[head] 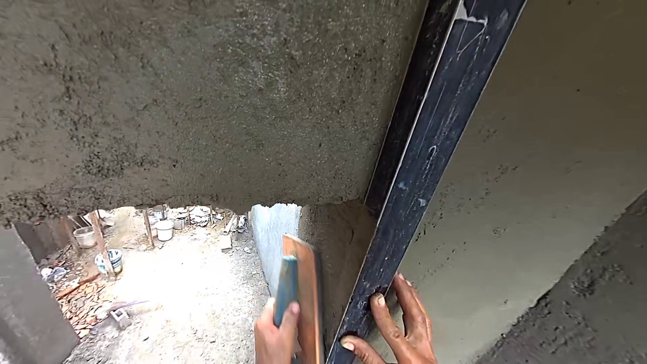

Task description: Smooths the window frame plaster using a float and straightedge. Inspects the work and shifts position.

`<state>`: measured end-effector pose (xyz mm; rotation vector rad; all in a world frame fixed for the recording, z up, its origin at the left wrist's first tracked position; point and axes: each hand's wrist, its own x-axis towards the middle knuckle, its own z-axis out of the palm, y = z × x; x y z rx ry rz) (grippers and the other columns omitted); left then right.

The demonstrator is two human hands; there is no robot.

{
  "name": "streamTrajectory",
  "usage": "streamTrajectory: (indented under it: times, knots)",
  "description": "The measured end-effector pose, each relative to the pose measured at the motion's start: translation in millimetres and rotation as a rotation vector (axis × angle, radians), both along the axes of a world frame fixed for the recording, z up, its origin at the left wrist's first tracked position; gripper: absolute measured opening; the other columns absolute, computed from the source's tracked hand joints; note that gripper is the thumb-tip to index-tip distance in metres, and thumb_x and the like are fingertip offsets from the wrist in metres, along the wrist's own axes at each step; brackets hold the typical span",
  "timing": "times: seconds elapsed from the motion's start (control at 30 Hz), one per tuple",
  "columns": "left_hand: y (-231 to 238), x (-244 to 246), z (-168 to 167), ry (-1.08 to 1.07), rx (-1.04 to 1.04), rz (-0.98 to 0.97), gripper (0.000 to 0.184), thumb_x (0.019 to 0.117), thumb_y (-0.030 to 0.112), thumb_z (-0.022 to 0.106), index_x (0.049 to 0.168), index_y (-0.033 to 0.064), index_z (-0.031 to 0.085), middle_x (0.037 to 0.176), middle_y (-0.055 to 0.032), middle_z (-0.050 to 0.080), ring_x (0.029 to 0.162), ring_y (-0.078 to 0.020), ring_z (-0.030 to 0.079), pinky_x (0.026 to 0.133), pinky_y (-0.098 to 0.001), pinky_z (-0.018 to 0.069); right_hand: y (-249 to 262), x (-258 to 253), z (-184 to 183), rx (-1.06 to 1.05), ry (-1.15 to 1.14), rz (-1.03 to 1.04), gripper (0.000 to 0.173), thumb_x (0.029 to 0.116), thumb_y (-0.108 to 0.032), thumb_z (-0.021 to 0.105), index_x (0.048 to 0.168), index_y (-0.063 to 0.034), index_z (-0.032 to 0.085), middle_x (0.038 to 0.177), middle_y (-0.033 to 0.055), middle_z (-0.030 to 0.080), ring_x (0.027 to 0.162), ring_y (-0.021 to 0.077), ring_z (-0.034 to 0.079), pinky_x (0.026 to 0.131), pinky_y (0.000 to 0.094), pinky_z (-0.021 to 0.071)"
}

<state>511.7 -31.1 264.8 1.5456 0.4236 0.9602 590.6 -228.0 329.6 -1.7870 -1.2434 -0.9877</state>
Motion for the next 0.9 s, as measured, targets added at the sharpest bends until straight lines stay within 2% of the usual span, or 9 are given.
streamTrajectory:
  times: [0.1,0.2,0.3,0.4,0.53,0.6,0.67,0.77,0.9]
  knots:
    - [-11.1,-9.4,30.8,-0.138,0.173,0.005,0.057,0.0912,0.061,0.067,0.099,0.0039,0.069,0.068,0.0007,0.066,0.052,-0.0087,0.061,0.048,-0.0302,0.0553,0.7,1.8,1.8,-0.003,-0.007,0.001,0.074,0.0919,-0.062,0.066,0.156,-0.0505,0.031,0.170,0.0108,0.022,0.158,0.0292,0.019,0.127,0.0555,0.0189]
    - [17.8,19.1,84.5,-0.069,0.145,-0.014,0.044,0.0940,0.050,0.067,0.097,0.0065,0.068,0.063,-0.0017,0.061,0.049,-0.0138,0.059,0.048,-0.0351,0.0535,-0.1,3.9,4.3,-0.009,-0.008,0.001,0.075,0.0908,-0.061,0.068,0.156,-0.0497,0.032,0.170,0.0106,0.023,0.158,0.0298,0.019,0.127,0.0553,0.0187]
    - [41.5,43.8,59.9,-0.027,0.020,-0.031,0.043,0.0965,0.052,0.065,0.099,0.0093,0.069,0.061,-0.0046,0.060,0.046,-0.0170,0.055,0.046,-0.0358,0.0506,-2.5,3.7,3.3,-0.019,-0.013,0.002,0.077,0.0904,-0.060,0.069,0.157,-0.0492,0.032,0.170,0.0109,0.023,0.157,0.0305,0.020,0.127,0.0549,0.0197]
    - [19.1,24.3,30.5,-0.015,0.022,-0.018,0.047,0.0934,0.054,0.066,0.100,0.0081,0.070,0.067,-0.0013,0.063,0.051,-0.0134,0.060,0.050,-0.0341,0.0545,-4.3,4.6,5.2,-0.030,-0.028,0.000,0.078,0.0902,-0.060,0.070,0.157,-0.0474,0.032,0.171,0.0110,0.022,0.158,0.0303,0.020,0.127,0.0546,0.0200]
    - [19.7,25.3,66.9,-0.047,0.159,0.054,0.045,0.0917,0.056,0.068,0.093,0.0106,0.069,0.067,0.0004,0.062,0.058,-0.0125,0.062,0.056,-0.0362,0.0545,-7.5,3.0,7.0,-0.064,-0.037,-0.006,0.079,0.0908,-0.059,0.069,0.158,-0.0473,0.030,0.171,0.0096,0.020,0.158,0.0283,0.019,0.128,0.0525,0.0186]
    - [41.1,40.7,83.5,-0.016,0.172,0.052,0.045,0.0957,0.056,0.065,0.099,0.0110,0.069,0.069,-0.0035,0.064,0.059,-0.0171,0.063,0.057,-0.0409,0.0555,-5.7,2.8,6.1,-0.065,-0.036,-0.009,0.080,0.0905,-0.059,0.070,0.159,-0.0469,0.030,0.171,0.0092,0.020,0.158,0.0274,0.019,0.128,0.0511,0.0190]
    - [51.4,51.7,77.2,0.013,0.112,0.032,0.046,0.0974,0.056,0.063,0.104,0.0107,0.069,0.070,-0.0064,0.065,0.056,-0.0196,0.063,0.055,-0.0420,0.0554,-6.7,2.3,6.1,-0.067,-0.031,-0.009,0.081,0.0900,-0.058,0.071,0.158,-0.0481,0.029,0.171,0.0088,0.020,0.158,0.0270,0.020,0.128,0.0502,0.0197]
    - [41.6,45.6,65.0,0.019,0.030,0.018,0.044,0.0958,0.056,0.065,0.096,0.0125,0.067,0.065,-0.0036,0.062,0.053,-0.0175,0.060,0.052,-0.0392,0.0538,-7.6,2.0,6.9,-0.069,-0.029,-0.007,0.082,0.0886,-0.057,0.073,0.158,-0.0497,0.030,0.171,0.0087,0.020,0.158,0.0277,0.020,0.128,0.0506,0.0207]
    - [32.7,34.7,92.4,-0.023,0.071,-0.019,0.042,0.0950,0.058,0.065,0.096,0.0155,0.068,0.066,-0.0015,0.063,0.053,-0.0149,0.061,0.051,-0.0372,0.0533,-6.6,1.4,6.6,-0.062,-0.022,-0.006,0.082,0.0883,-0.057,0.074,0.158,-0.0494,0.031,0.171,0.0082,0.021,0.157,0.0273,0.021,0.128,0.0513,0.0207]
